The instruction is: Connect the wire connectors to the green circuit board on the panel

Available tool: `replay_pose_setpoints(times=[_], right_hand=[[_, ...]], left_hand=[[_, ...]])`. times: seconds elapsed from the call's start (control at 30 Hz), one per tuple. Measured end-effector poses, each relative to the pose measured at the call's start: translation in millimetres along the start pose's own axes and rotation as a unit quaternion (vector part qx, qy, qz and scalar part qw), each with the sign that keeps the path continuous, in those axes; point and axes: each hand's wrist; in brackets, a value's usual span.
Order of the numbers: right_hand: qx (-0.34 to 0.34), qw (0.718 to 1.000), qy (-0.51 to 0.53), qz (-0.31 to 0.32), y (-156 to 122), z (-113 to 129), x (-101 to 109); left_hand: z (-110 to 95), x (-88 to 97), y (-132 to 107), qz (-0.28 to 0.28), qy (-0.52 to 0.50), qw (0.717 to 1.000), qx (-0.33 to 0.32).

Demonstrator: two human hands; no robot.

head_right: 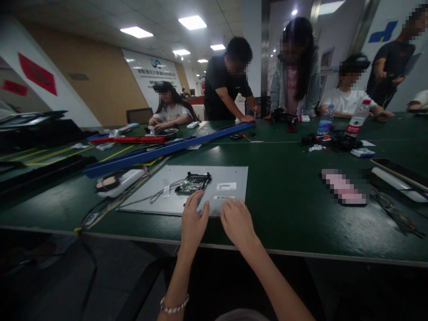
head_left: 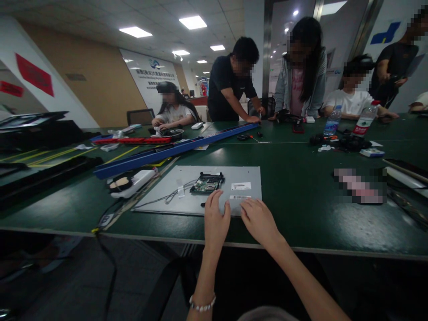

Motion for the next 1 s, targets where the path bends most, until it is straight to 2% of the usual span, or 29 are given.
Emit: replay_pose_setpoints(times=[0.23,0.5,0.67,0.8,0.87,1.0], right_hand=[[0.002,1.0,-0.003,0.018,-25.4,-2.8,-0.6],[0.017,0.999,-0.008,0.029,-30.2,-4.2,-3.8],[0.017,0.999,-0.012,0.031,-30.5,-3.4,-3.9],[0.014,0.999,-0.009,0.033,-30.8,-2.4,-2.7],[0.012,0.999,-0.008,0.033,-30.9,-1.8,-1.9],[0.012,0.999,-0.007,0.036,-31.0,-1.6,-0.6]], left_hand=[[1.4,0.0,-0.1,0.008,-0.01,1.0,0.014],[5.1,-1.9,-1.9,0.018,0.01,1.0,0.016],[7.7,-2.2,-2.5,0.009,0.064,0.998,-0.011],[18.1,6.9,-5.2,0.0,0.159,0.987,-0.004],[25.3,14.3,-4.9,0.031,0.207,0.978,0.014],[39.4,25.0,8.1,0.145,0.238,0.96,0.026]])
Point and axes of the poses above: each hand's wrist, its own y-axis towards the middle knuckle, its own x-axis out of the back of the hand, z = x × y, and after that the axes turned 12 degrees about -y, right-handed
